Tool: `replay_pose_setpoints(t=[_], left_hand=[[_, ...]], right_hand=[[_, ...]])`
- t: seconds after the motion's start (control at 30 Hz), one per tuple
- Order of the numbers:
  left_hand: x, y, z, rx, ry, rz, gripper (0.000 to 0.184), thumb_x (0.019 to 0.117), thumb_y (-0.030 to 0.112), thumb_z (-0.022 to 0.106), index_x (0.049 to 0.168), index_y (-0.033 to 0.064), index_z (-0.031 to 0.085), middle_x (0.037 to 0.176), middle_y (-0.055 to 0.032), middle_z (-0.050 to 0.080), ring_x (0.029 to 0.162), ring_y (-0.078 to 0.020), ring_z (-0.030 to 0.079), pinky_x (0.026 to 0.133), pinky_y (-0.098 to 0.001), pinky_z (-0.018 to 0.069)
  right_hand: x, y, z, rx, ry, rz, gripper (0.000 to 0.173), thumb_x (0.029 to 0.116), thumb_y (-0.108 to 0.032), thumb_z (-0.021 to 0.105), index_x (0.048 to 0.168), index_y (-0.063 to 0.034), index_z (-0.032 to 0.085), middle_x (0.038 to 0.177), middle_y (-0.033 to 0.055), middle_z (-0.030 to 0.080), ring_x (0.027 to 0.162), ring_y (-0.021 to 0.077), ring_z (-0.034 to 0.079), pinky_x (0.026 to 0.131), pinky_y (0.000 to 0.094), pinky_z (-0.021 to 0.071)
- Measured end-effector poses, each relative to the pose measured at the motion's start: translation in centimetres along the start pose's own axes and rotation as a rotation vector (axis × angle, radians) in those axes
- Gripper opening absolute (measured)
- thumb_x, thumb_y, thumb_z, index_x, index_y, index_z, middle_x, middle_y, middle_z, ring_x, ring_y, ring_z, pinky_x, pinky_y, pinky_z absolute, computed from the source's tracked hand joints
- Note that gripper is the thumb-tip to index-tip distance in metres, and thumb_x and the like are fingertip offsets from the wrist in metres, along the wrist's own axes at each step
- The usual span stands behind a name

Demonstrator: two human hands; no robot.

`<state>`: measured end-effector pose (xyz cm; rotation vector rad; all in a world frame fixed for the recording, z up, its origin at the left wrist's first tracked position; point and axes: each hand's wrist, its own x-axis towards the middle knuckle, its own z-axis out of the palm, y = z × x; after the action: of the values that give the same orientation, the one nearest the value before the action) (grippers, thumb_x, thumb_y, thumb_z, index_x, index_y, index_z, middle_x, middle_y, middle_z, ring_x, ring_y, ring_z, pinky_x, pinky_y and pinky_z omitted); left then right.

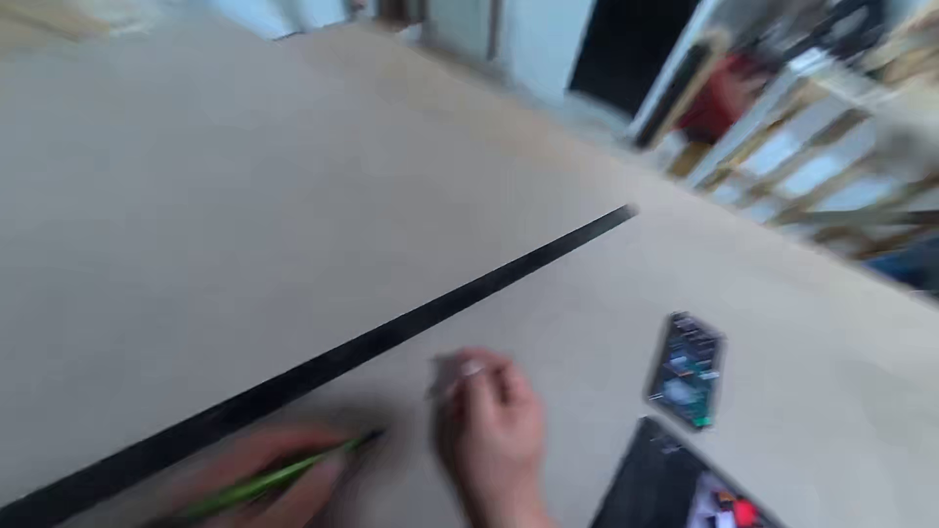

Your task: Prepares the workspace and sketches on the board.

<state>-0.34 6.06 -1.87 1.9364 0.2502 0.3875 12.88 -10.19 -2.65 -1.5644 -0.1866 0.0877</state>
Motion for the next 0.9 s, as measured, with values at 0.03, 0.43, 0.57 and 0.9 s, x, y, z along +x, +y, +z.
replay_pose_setpoints(t=[0.03, 0.43, 0.57, 0.9], left_hand=[[-0.52, -1.01, 0.02, 0.05, 0.059, -0.001, 0.019, 0.0936, 0.027, 0.072, 0.105, 0.0122, 0.074, 0.093, 0.0037, 0.075, 0.079, -0.0046, 0.071, 0.069, -0.0227, 0.0615], [-0.67, -1.27, 0.45, 0.013, 0.082, -0.036, 0.013, 0.089, 0.014, 0.075, 0.101, 0.0113, 0.073, 0.085, 0.0015, 0.073, 0.063, -0.0081, 0.066, 0.054, -0.0204, 0.0567], [-0.47, -1.35, 0.54, 0.014, 0.084, -0.032, 0.013, 0.0881, 0.012, 0.075, 0.1, 0.0093, 0.074, 0.086, -0.0001, 0.074, 0.066, -0.0095, 0.068, 0.056, -0.0223, 0.0585], [-0.34, -1.27, 0.73, 0.023, 0.094, -0.048, 0.014, 0.0888, 0.012, 0.077, 0.103, 0.0082, 0.076, 0.087, -0.0012, 0.075, 0.067, -0.0103, 0.068, 0.057, -0.0223, 0.0586]], right_hand=[[-0.25, 0.46, -0.03, 0.007, -0.028, 0.009, 0.021, 0.1056, -0.015, 0.056, 0.113, -0.0073, 0.074, 0.074, 0.0021, 0.071, 0.059, 0.0109, 0.066, 0.053, 0.0273, 0.058], [0.07, 0.58, 0.24, 0.046, -0.007, -0.046, 0.023, 0.1084, -0.012, 0.048, 0.116, -0.0033, 0.069, 0.077, -0.0008, 0.067, 0.062, 0.0079, 0.063, 0.054, 0.0208, 0.0553], [0.14, 0.64, 0.15, 0.052, -0.007, -0.05, 0.023, 0.1082, -0.01, 0.048, 0.115, -0.0019, 0.068, 0.077, -0.0004, 0.065, 0.061, 0.0078, 0.062, 0.053, 0.021, 0.0544], [0.3, 0.62, 0.11, 0.038, -0.002, -0.045, 0.022, 0.1082, -0.011, 0.049, 0.115, -0.0024, 0.069, 0.076, -0.0003, 0.066, 0.061, 0.0084, 0.063, 0.052, 0.0216, 0.0547]])
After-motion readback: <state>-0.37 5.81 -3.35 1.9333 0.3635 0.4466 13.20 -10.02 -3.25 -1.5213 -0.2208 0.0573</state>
